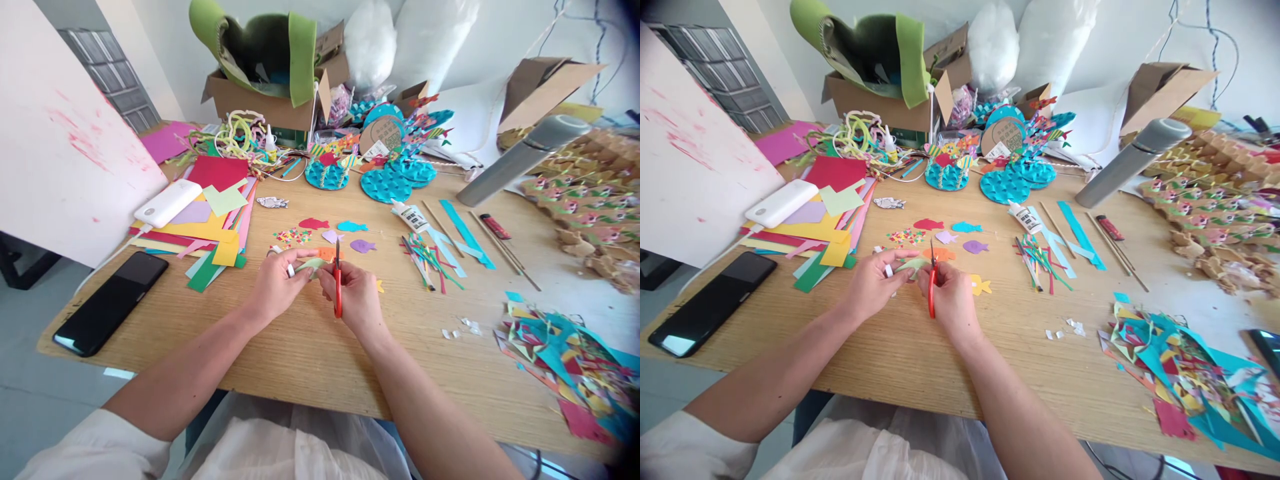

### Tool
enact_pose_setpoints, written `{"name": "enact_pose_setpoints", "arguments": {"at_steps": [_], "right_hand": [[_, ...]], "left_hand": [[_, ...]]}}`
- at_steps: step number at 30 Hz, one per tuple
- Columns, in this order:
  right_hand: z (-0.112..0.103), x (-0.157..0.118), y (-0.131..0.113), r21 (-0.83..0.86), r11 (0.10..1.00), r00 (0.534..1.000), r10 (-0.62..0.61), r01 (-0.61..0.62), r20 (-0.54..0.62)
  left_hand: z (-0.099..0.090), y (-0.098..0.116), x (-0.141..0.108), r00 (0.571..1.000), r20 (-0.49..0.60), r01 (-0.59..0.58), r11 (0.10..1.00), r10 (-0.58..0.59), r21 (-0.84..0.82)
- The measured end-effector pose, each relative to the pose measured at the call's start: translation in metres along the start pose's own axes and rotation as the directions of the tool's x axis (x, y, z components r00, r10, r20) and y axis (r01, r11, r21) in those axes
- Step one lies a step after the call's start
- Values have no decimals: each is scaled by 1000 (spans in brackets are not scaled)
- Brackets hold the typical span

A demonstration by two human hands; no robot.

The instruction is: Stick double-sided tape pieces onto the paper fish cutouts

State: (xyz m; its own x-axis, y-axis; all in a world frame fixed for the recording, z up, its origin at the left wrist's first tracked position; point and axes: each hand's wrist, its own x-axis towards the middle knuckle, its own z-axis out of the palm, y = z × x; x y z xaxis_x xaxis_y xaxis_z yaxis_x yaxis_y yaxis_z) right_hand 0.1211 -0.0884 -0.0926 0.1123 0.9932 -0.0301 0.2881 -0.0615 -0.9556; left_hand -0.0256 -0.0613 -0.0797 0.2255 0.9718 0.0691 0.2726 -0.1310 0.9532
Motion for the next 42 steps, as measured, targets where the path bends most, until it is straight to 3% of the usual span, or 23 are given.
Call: {"name": "enact_pose_setpoints", "arguments": {"at_steps": [7,10,14,17,22,29,32,34,38,40,42], "right_hand": [[-3,-3,1,-212,974,990,-97,73,-103],[-7,-3,0,-293,951,974,-156,103,-164],[-15,-1,-5,-377,892,890,-364,248,-274],[-19,2,-7,-380,836,858,-483,395,-171],[-15,3,-1,-354,842,902,-432,407,9],[-14,3,2,-380,850,920,-392,364,4],[-18,6,0,-398,875,951,-308,277,-16],[-20,8,0,-437,870,972,-227,229,58],[-16,7,6,-621,736,959,-145,268,242],[-12,5,9,-680,668,952,-175,302,251],[-11,4,11,-684,658,949,-204,315,241]], "left_hand": [[3,-6,-4,989,-33,-134,961,146,243],[0,-7,-3,987,-47,-137,959,153,250],[-3,-9,-1,992,-34,-115,972,125,205],[-2,-8,-1,994,22,-106,971,104,214],[0,-8,-4,991,84,-125,969,109,214],[0,-5,-5,992,110,-79,973,56,215],[-6,-4,-3,997,72,-49,989,39,143],[-13,-4,0,999,30,-48,994,45,98],[-22,-1,3,995,-51,-89,995,91,32],[-23,2,3,994,-65,-85,996,84,-21],[-22,4,2,996,-62,-64,996,61,-59]]}}
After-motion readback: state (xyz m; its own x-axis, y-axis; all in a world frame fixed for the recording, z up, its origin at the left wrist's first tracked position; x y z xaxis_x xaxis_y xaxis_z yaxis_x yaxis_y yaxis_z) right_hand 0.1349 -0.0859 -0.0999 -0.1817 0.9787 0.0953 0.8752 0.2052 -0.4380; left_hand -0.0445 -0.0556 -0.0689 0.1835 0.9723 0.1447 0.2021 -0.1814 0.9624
